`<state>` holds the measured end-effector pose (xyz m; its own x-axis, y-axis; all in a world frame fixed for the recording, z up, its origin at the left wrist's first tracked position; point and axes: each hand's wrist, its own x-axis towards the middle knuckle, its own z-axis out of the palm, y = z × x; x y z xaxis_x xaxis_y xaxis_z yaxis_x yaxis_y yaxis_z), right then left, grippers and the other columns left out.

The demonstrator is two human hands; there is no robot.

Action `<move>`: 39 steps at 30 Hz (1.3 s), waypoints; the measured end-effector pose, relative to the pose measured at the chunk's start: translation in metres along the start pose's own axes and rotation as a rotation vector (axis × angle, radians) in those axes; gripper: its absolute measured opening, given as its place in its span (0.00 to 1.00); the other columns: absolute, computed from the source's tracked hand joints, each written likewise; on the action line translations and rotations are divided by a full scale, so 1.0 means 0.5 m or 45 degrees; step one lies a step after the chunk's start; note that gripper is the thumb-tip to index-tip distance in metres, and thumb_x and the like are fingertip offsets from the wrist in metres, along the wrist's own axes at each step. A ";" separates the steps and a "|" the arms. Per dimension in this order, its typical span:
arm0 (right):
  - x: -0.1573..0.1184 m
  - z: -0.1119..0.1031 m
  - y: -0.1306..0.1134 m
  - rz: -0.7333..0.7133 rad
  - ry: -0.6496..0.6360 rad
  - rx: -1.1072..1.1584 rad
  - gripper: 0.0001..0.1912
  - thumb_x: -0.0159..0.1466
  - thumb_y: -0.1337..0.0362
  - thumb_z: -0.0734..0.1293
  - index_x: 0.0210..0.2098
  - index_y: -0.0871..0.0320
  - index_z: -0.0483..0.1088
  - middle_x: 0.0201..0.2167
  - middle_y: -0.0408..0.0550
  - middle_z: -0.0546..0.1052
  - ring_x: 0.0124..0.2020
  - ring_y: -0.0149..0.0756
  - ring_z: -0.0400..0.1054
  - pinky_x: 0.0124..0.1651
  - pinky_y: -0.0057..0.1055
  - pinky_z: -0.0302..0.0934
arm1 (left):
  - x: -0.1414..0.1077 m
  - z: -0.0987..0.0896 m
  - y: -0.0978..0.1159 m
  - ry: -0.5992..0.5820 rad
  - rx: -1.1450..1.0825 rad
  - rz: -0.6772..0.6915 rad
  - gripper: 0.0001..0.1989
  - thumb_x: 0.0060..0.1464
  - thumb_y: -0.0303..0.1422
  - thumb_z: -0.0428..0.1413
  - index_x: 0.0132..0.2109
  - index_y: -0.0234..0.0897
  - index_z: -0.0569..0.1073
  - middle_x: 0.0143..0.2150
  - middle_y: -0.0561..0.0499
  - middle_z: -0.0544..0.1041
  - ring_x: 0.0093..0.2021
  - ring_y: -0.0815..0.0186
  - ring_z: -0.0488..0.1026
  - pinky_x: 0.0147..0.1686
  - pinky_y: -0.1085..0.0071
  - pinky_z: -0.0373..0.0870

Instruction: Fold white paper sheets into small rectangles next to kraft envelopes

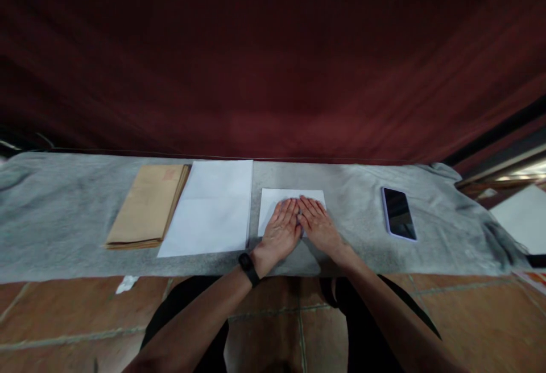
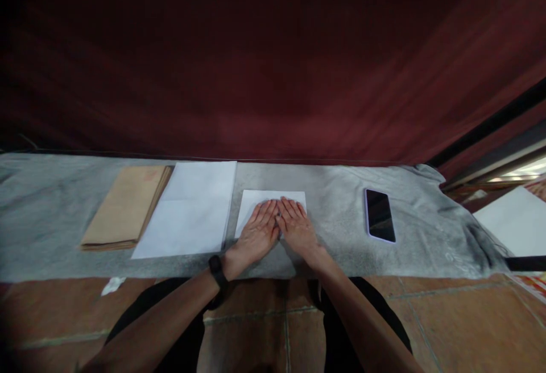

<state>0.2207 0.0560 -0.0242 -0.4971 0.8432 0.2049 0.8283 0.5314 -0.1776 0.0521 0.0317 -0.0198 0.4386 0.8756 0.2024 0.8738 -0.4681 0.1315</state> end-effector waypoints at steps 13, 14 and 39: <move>-0.017 0.010 0.063 0.179 0.048 -0.146 0.30 0.75 0.54 0.52 0.72 0.61 0.53 0.72 0.56 0.57 0.72 0.48 0.52 0.71 0.50 0.45 | 0.000 -0.009 -0.015 -0.101 0.018 -0.048 0.33 0.69 0.45 0.42 0.72 0.28 0.55 0.74 0.37 0.54 0.75 0.53 0.47 0.72 0.45 0.40; -0.018 0.009 0.069 0.192 0.053 -0.159 0.31 0.75 0.53 0.52 0.72 0.62 0.53 0.71 0.57 0.58 0.71 0.49 0.52 0.71 0.50 0.46 | -0.001 -0.010 -0.017 -0.107 0.022 -0.068 0.33 0.69 0.46 0.42 0.72 0.29 0.55 0.74 0.37 0.53 0.75 0.54 0.47 0.72 0.45 0.41; -0.014 -0.006 -0.027 -0.027 0.027 0.031 0.31 0.74 0.55 0.55 0.72 0.60 0.51 0.74 0.54 0.53 0.74 0.45 0.45 0.74 0.49 0.44 | 0.006 -0.027 -0.072 0.123 -0.328 -0.536 0.29 0.65 0.33 0.48 0.69 0.24 0.59 0.74 0.31 0.53 0.73 0.46 0.52 0.69 0.48 0.54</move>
<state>0.2137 0.0427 -0.0205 -0.5086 0.8300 0.2290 0.8110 0.5511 -0.1965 0.0191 0.0496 -0.0108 0.0271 0.9855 0.1678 0.8851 -0.1016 0.4542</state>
